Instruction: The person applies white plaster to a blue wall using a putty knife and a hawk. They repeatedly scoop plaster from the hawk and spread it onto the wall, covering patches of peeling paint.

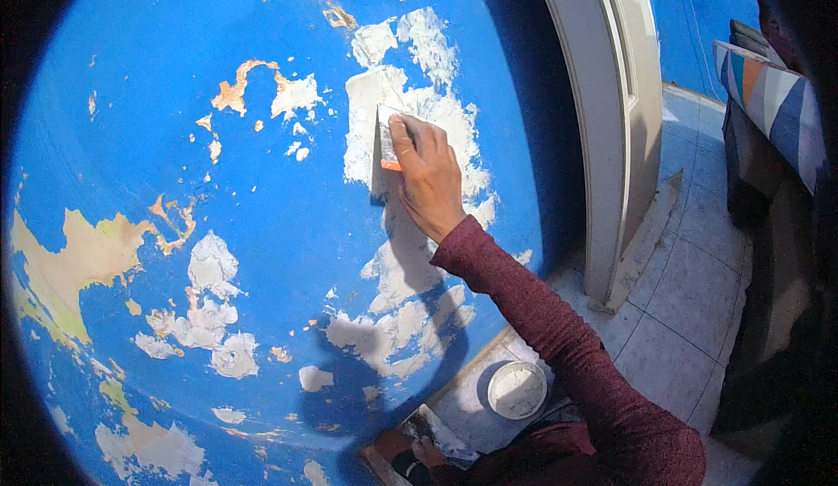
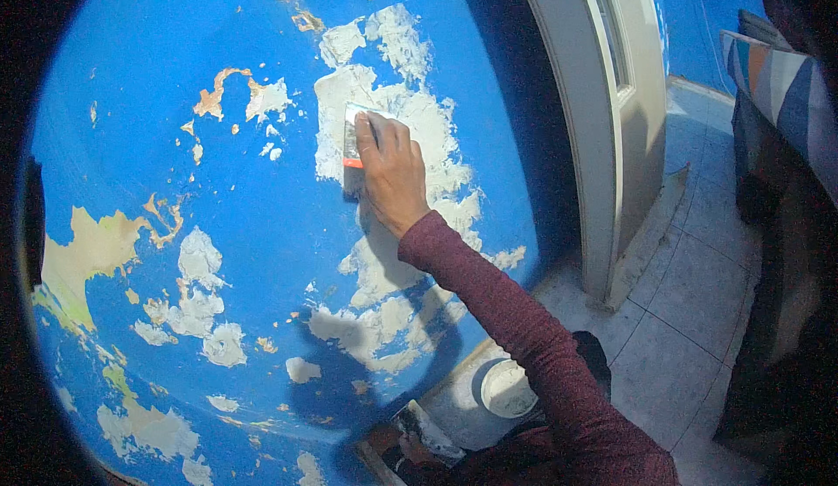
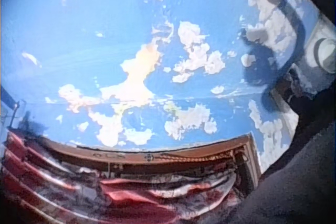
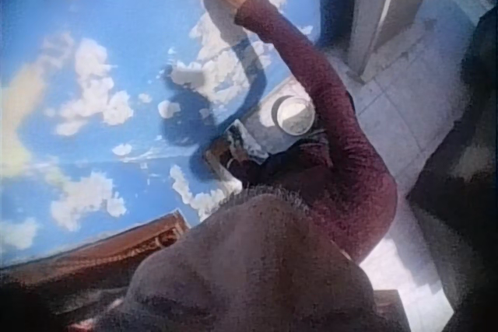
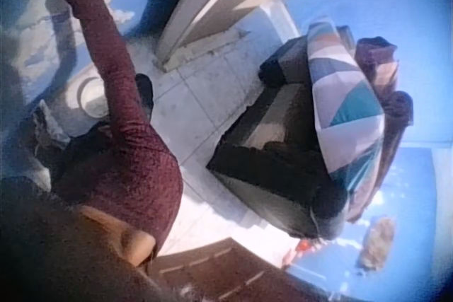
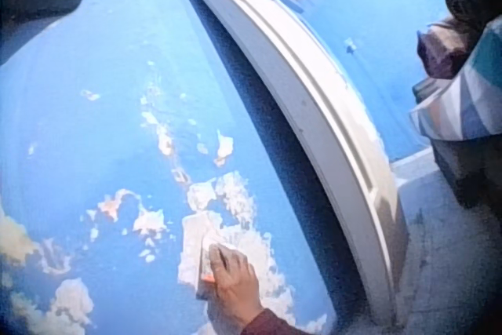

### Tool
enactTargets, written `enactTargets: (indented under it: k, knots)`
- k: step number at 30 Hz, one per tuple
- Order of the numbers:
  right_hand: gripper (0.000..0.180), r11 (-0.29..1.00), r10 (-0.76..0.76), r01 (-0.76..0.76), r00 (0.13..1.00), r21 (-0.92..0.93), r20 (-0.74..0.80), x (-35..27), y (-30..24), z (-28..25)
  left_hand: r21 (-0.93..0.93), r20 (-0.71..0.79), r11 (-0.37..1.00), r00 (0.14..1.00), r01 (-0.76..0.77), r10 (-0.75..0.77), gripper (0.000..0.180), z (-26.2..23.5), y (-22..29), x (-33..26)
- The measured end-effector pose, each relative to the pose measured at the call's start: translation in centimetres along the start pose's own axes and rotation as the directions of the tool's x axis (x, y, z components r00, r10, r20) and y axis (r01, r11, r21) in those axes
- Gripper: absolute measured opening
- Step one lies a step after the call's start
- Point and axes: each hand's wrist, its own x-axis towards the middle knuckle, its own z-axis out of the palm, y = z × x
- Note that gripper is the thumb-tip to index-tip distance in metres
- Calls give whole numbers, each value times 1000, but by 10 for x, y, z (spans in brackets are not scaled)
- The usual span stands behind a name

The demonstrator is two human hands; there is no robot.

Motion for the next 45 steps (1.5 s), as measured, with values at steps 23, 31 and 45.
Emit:
enactTargets:
  k: [23,31,45]
  knots:
    - [73,994,-105,106,993,-20,51,-12,-13,26,-1,56,983,982,182,-181,50,11,-62,-19]
    - [60,992,-129,128,988,-22,-88,-13,30,5,-203,229,903,915,380,-333,52,-30,26,-1]
    - [65,972,-236,235,967,19,100,-24,32,14,-91,287,936,908,341,-304,51,-28,8,-9]
